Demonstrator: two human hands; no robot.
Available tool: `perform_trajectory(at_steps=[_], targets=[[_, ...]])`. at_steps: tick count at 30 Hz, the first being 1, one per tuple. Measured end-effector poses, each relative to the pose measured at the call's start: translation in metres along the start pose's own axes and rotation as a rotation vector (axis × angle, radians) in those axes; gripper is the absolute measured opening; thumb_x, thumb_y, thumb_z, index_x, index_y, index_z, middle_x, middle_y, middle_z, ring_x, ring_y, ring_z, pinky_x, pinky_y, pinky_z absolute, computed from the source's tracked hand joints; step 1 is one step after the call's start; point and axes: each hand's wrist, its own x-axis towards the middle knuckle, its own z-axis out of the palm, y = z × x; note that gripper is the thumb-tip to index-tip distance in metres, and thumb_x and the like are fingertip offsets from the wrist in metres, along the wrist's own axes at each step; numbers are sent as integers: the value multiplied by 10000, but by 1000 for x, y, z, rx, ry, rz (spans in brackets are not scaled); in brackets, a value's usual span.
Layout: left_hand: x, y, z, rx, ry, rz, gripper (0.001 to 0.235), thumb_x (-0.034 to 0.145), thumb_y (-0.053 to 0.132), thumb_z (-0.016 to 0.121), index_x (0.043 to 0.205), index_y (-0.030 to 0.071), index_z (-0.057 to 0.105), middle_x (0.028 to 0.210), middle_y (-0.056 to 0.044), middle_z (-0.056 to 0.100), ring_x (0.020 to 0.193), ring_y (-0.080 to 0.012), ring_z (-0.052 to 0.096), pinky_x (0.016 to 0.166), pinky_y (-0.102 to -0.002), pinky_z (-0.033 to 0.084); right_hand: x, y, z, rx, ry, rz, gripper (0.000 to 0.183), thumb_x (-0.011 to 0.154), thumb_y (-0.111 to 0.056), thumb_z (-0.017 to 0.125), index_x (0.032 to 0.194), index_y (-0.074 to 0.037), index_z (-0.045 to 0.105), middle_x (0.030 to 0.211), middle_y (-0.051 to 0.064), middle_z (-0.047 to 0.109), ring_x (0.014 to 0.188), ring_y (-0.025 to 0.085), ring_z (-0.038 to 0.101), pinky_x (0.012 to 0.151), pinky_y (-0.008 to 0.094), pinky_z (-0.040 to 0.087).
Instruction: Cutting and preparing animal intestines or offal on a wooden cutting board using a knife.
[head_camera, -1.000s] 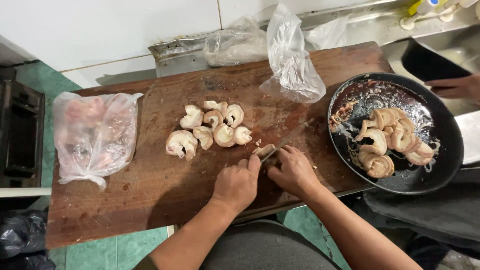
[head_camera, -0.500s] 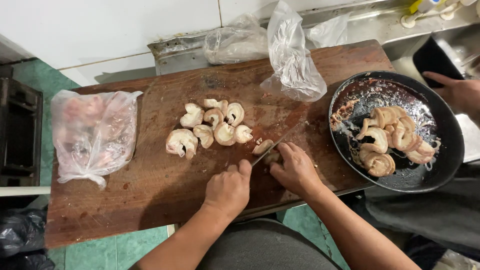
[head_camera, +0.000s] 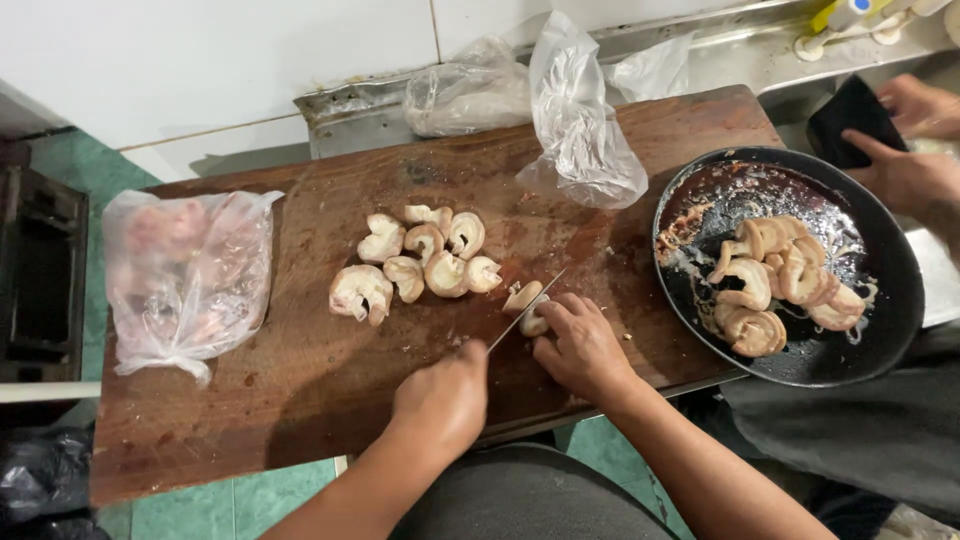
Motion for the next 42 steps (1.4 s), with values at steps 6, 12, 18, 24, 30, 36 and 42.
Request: perform_trajectory(at_steps=[6, 12, 18, 24, 30, 36, 42], targets=[[7, 7, -8, -5, -65, -42, 323, 940, 107, 490, 1229, -36, 482, 973, -249, 729, 890, -403, 750, 758, -501, 605, -10, 16, 17, 100, 169, -48, 444, 759, -93, 701, 1176, -3, 576, 1174, 220, 625, 1116, 417, 587, 968, 484, 479], [0, 6, -6, -11, -123, -75, 347, 950, 115, 483, 1259, -41, 458, 1015, -263, 726, 920, -409, 743, 783, -508, 598, -13, 13, 0, 72, 177, -75, 433, 685, -12, 655, 1116, -19, 617, 1215, 197, 628, 1151, 396, 604, 986, 451, 505], [15, 17, -2, -38, -47, -38, 323, 960, 116, 478, 1249, -28, 471, 1024, -257, 730, 937, -421, 739, 807, -519, 590, -12, 15, -1, 2, 105, -83, 397, 693, -52, 679, 1088, -29, 662, 1233, 173, 638, 1152, 395, 598, 986, 468, 488], [-11, 19, -37, -51, -226, -94, 367, 937, 107, 499, 1277, -18, 441, 1082, -252, 717, 1025, -429, 713, 882, -534, 563, -9, 12, -2, -86, 69, -94, 529, 681, -52, 660, 1209, -41, 692, 1227, 160, 649, 1145, 391, 591, 998, 470, 474], [46, 44, -25, -136, -118, -89, 314, 957, 136, 489, 1235, -10, 477, 1097, -277, 711, 1037, -442, 703, 899, -543, 553, -8, 16, -1, -116, -32, -131, 518, 680, -60, 663, 1196, -26, 687, 1217, 155, 667, 1137, 390, 593, 998, 474, 465], [20, 8, -20, -177, -108, -104, 278, 919, 136, 527, 1165, 8, 518, 1026, -283, 717, 991, -438, 718, 897, -537, 552, -13, 18, -17, 23, 180, -121, 322, 684, -93, 739, 999, -41, 700, 1106, 145, 714, 1051, 355, 656, 911, 443, 529], [-30, -30, 0, -318, 26, -137, 351, 905, 275, 588, 1159, 50, 498, 911, -236, 726, 898, -454, 693, 812, -577, 523, 5, -8, -34, 286, 111, 557, 357, 872, -240, 734, 1175, -66, 661, 1176, 133, 635, 988, 270, 693, 841, 375, 587]])
